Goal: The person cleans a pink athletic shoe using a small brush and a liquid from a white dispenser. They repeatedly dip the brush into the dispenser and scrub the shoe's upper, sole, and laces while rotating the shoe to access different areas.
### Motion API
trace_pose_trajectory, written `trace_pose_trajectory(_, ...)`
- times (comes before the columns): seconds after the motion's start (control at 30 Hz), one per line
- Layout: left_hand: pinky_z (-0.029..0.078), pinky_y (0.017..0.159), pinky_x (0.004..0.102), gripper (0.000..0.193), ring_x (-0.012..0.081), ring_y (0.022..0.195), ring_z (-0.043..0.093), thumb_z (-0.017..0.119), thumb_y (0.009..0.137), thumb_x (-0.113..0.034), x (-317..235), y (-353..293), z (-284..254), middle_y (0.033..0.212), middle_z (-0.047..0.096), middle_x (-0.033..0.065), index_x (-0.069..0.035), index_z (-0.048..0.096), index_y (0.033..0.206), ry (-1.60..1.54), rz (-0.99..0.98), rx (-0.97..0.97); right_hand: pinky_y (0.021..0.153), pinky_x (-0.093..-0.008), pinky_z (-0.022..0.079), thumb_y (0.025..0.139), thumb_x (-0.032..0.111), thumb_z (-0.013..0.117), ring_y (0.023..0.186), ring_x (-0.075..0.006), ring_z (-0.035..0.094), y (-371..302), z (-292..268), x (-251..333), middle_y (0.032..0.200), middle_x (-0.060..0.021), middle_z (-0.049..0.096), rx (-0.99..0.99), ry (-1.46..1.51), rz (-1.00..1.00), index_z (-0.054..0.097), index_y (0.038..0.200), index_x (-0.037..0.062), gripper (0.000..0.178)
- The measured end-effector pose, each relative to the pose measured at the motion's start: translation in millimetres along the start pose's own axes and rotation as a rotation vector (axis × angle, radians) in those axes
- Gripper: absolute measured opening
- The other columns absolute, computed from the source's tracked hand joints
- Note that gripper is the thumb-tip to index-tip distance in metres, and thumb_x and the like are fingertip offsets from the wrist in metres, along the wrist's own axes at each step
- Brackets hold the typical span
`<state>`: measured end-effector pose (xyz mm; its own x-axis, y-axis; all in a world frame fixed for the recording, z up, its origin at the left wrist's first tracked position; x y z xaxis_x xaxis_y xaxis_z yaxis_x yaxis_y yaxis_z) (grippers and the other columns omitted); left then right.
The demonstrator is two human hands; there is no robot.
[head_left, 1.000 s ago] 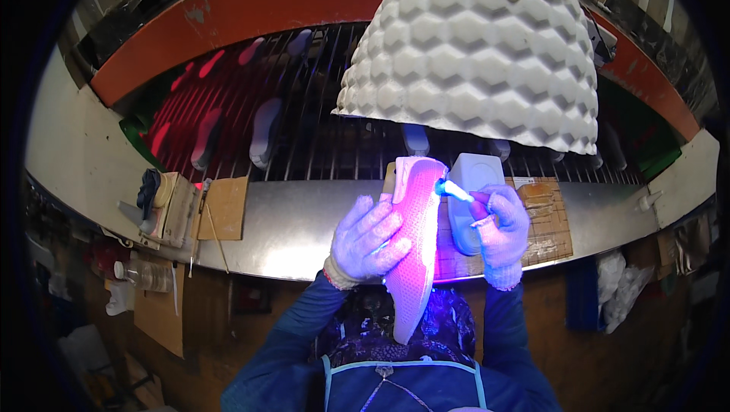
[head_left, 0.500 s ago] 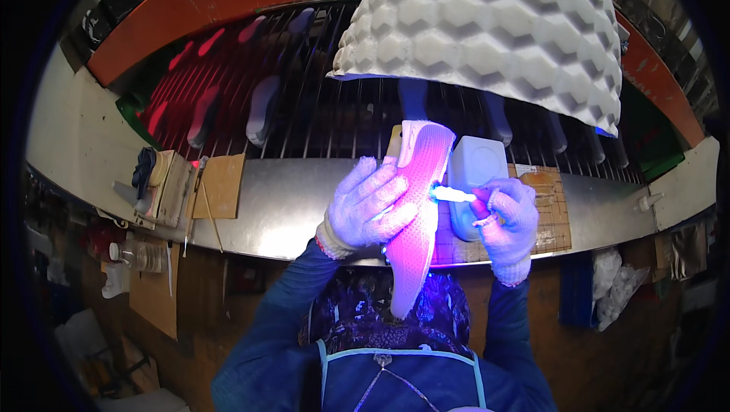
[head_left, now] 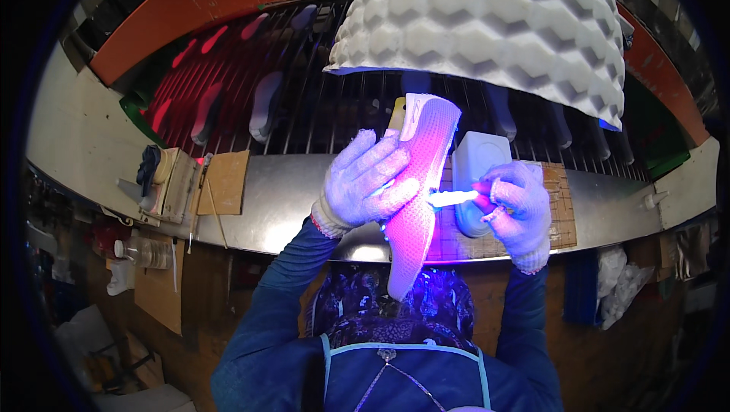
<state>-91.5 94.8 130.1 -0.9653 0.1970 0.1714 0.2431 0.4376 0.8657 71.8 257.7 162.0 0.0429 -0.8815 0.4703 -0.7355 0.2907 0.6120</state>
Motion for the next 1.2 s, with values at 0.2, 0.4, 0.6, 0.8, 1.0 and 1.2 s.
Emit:
trace_pose_trajectory(0.2,0.05,0.105,0.0549,0.034,0.0347,0.122,0.065,0.073,0.077,-0.015,0.3,2.1,-0.7,0.121,0.068,0.0107,-0.023,0.067,0.109,0.004,0.001,-0.024,0.077,-0.0384,0.041,0.067,0.012,0.082,0.082,-0.0241,0.063,4.8,-2.9,5.2,0.09,-0.0046,0.069,-0.065,-0.014,-0.036,0.076,0.084,0.0108,0.018)
trace_pose_trajectory(0.4,0.049,0.105,0.0545,0.033,0.0348,0.121,0.066,0.072,0.078,-0.015,-2.8,0.7,-1.7,0.12,0.068,0.0107,-0.024,0.066,0.11,0.011,0.005,-0.038,0.077,-0.0383,0.043,0.065,0.009,0.081,0.084,-0.0252,0.062,7.1,-11.0,20.5,0.092,-0.0063,0.069,-0.233,-0.256,-0.1,0.076,0.087,0.0085,0.023)
trace_pose_trajectory(0.6,0.048,0.106,0.0546,0.032,0.0347,0.122,0.066,0.072,0.079,-0.016,-3.4,1.5,-4.9,0.118,0.069,0.0103,-0.025,0.066,0.11,0.015,0.001,-0.048,0.076,-0.0393,0.041,0.069,0.014,0.08,0.081,-0.0256,0.063,9.6,-9.5,19.8,0.09,-0.0061,0.069,-0.132,-0.192,-0.098,0.076,0.086,0.0093,0.018)
trace_pose_trajectory(0.8,0.053,0.096,0.0582,0.035,0.039,0.12,0.067,0.078,0.074,-0.014,-3.1,2.8,-9.4,0.123,0.066,0.0113,-0.021,0.067,0.107,-0.002,0.005,-0.02,0.073,-0.0349,0.047,0.071,0.011,0.082,0.084,-0.0244,0.063,13.3,-2.0,6.8,0.091,-0.0077,0.07,0.056,0.042,-0.022,0.077,0.087,0.0059,0.018)
trace_pose_trajectory(1.0,0.051,0.099,0.0599,0.033,0.0401,0.119,0.067,0.078,0.076,-0.014,-1.7,6.3,-14.4,0.123,0.068,0.0137,-0.02,0.067,0.107,-0.018,-0.004,-0.033,0.076,-0.038,0.048,0.072,0.011,0.08,0.087,-0.0264,0.065,18.4,1.1,6.9,0.089,-0.0069,0.069,0.137,0.09,-0.08,0.076,0.084,0.008,0.013)
trace_pose_trajectory(1.2,0.05,0.098,0.0606,0.033,0.0415,0.117,0.068,0.076,0.077,-0.01,0.5,10.5,-17.0,0.12,0.069,0.0158,-0.016,0.066,0.108,-0.02,-0.009,-0.044,0.074,-0.0359,0.047,0.067,0.012,0.084,0.083,-0.0233,0.065,15.8,2.8,7.1,0.088,-0.0067,0.071,0.134,0.141,-0.063,0.079,0.085,0.0077,0.019)
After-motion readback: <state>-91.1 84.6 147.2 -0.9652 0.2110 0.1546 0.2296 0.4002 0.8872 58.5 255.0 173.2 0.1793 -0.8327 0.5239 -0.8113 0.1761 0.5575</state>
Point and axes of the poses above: each hand's wrist, its own y-axis towards the middle knuckle, its own z-axis out of the palm, x = y × z, the point moved 7 cm from there along y, towards the middle knuckle
